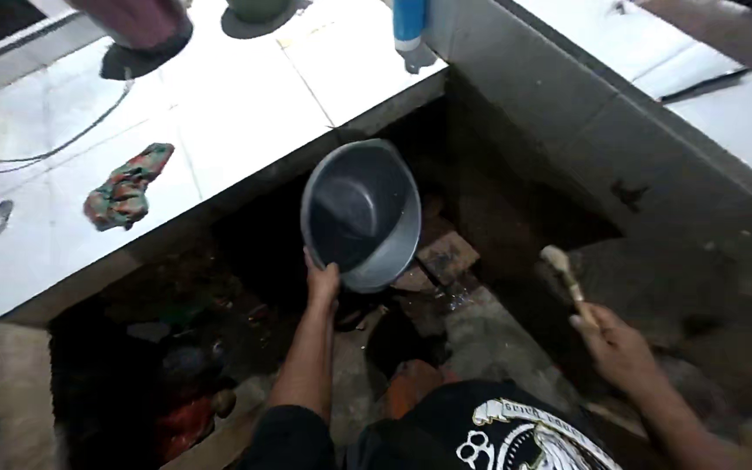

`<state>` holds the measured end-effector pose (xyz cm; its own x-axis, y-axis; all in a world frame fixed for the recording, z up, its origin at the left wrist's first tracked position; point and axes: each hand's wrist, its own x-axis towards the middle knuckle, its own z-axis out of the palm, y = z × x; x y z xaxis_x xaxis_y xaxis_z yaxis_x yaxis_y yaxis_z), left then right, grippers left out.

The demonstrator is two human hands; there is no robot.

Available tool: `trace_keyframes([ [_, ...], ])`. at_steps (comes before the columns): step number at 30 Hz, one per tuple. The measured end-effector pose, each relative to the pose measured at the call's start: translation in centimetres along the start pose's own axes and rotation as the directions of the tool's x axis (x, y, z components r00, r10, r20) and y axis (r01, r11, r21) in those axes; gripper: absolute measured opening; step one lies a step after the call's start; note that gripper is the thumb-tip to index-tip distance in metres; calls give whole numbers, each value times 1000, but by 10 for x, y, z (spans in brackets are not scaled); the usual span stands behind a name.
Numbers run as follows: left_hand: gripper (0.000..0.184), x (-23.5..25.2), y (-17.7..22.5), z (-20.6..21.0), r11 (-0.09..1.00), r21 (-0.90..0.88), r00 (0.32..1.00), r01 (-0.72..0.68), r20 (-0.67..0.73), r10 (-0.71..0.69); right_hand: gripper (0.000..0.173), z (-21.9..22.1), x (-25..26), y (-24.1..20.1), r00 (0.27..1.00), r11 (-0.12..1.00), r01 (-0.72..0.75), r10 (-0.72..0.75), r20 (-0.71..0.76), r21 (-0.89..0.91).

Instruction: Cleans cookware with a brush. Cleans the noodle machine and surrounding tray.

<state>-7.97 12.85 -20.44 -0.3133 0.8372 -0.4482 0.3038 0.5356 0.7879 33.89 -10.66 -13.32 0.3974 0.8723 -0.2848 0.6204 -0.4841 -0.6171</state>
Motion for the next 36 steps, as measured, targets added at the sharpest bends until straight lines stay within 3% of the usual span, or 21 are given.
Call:
trace_keyframes([
  [2, 48, 9, -33, 17, 922, -210, 945, 326, 91, -314, 35, 14, -30, 35, 989, 988, -144, 142, 42, 53],
  [4, 41, -2, -51, 36, 869, -170, 883, 464, 169, -438, 34, 26, -62, 65, 966, 957, -260, 259, 30, 127],
  [9, 35, -65, -75, 98, 887, 248, 844, 388, 290, -451, 38, 46, -130, 113, 833, 776, -531, 552, 41, 341],
  [12, 39, -108, -88, 132, 885, 344, 785, 314, 430, -446, 40, 49, -161, 122, 726, 632, -608, 688, 15, 480],
  [14, 39, -143, -91, 155, 885, 420, 732, 202, 535, -421, 41, 52, -185, 135, 664, 564, -594, 746, -46, 573],
  [15, 39, -164, -88, 166, 872, 483, 702, 80, 594, -394, 41, 50, -200, 142, 638, 540, -579, 767, -73, 611],
  [16, 37, -183, -84, 177, 828, 551, 665, -105, 658, -353, 41, 49, -217, 150, 611, 517, -559, 785, -100, 648],
  [18, 38, -218, -80, 201, 641, 599, 563, -480, 771, -299, 42, 51, -258, 171, 549, 485, -485, 817, -179, 728],
  [19, 39, -236, -84, 212, 621, 562, 531, -546, 806, -262, 42, 57, -282, 183, 499, 472, -435, 835, -231, 767],
  [23, 50, -317, -108, 249, 776, 401, 401, -488, 892, -209, 44, 85, -390, 217, 190, 367, -322, 928, -320, 873],
  [26, 45, -392, -119, 277, 730, 310, 247, -609, 949, -197, 44, 121, -475, 226, -42, 252, -282, 961, -274, 926],
  [29, 43, -482, -139, 292, 699, 253, 96, -668, 962, -257, 44, 167, -549, 218, -190, 69, -203, 976, -108, 977],
  [33, 49, -590, -182, 310, 732, 339, 39, -591, 918, -394, 41, 211, -613, 188, -265, -91, -65, 962, 70, 994],
  [36, 48, -654, -211, 330, 722, 350, 29, -596, 909, -417, 42, 231, -631, 168, -234, -162, -8, 960, 156, 987],
])
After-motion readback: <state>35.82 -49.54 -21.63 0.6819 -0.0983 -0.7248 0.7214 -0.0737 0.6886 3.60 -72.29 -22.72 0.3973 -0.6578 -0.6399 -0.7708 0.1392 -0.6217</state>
